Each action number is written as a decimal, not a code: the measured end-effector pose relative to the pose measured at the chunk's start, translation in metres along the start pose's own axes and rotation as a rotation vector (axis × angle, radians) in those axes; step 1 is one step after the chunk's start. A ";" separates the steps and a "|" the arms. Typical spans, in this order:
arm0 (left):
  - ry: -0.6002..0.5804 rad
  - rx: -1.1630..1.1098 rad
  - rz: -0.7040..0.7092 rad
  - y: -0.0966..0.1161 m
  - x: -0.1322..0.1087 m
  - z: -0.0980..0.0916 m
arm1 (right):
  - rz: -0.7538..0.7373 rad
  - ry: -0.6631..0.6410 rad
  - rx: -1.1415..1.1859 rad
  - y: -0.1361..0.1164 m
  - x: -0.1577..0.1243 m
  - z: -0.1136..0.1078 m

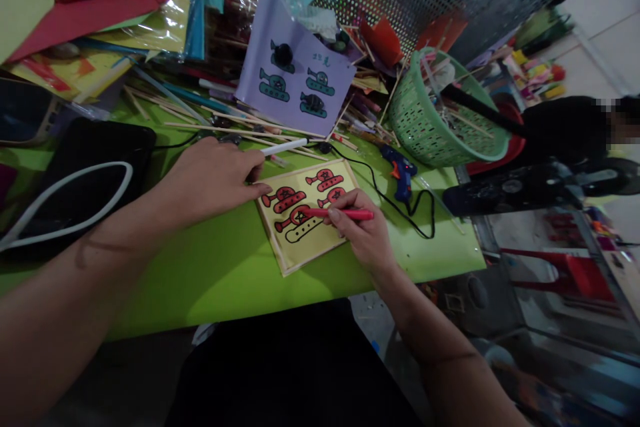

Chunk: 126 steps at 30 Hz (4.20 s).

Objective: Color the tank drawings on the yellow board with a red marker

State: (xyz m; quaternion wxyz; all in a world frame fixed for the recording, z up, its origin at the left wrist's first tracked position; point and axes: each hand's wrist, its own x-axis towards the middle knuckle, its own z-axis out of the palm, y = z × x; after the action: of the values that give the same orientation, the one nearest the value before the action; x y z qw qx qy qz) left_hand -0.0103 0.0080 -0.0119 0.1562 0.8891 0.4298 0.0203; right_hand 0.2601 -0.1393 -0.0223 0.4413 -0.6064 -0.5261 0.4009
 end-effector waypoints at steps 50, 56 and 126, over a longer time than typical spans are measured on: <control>-0.039 0.083 0.012 0.002 0.000 -0.001 | -0.043 -0.073 0.036 0.000 0.000 -0.002; -0.042 0.086 0.000 0.003 0.000 -0.002 | -0.026 -0.060 0.012 -0.001 0.000 -0.001; -0.098 0.086 0.003 0.014 -0.005 -0.019 | -0.037 -0.108 0.009 -0.002 -0.002 -0.003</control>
State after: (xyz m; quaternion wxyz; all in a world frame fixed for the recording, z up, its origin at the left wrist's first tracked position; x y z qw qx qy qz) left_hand -0.0062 0.0008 0.0106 0.1389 0.8956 0.4205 -0.0414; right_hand 0.2625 -0.1414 -0.0197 0.4222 -0.5721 -0.5584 0.4272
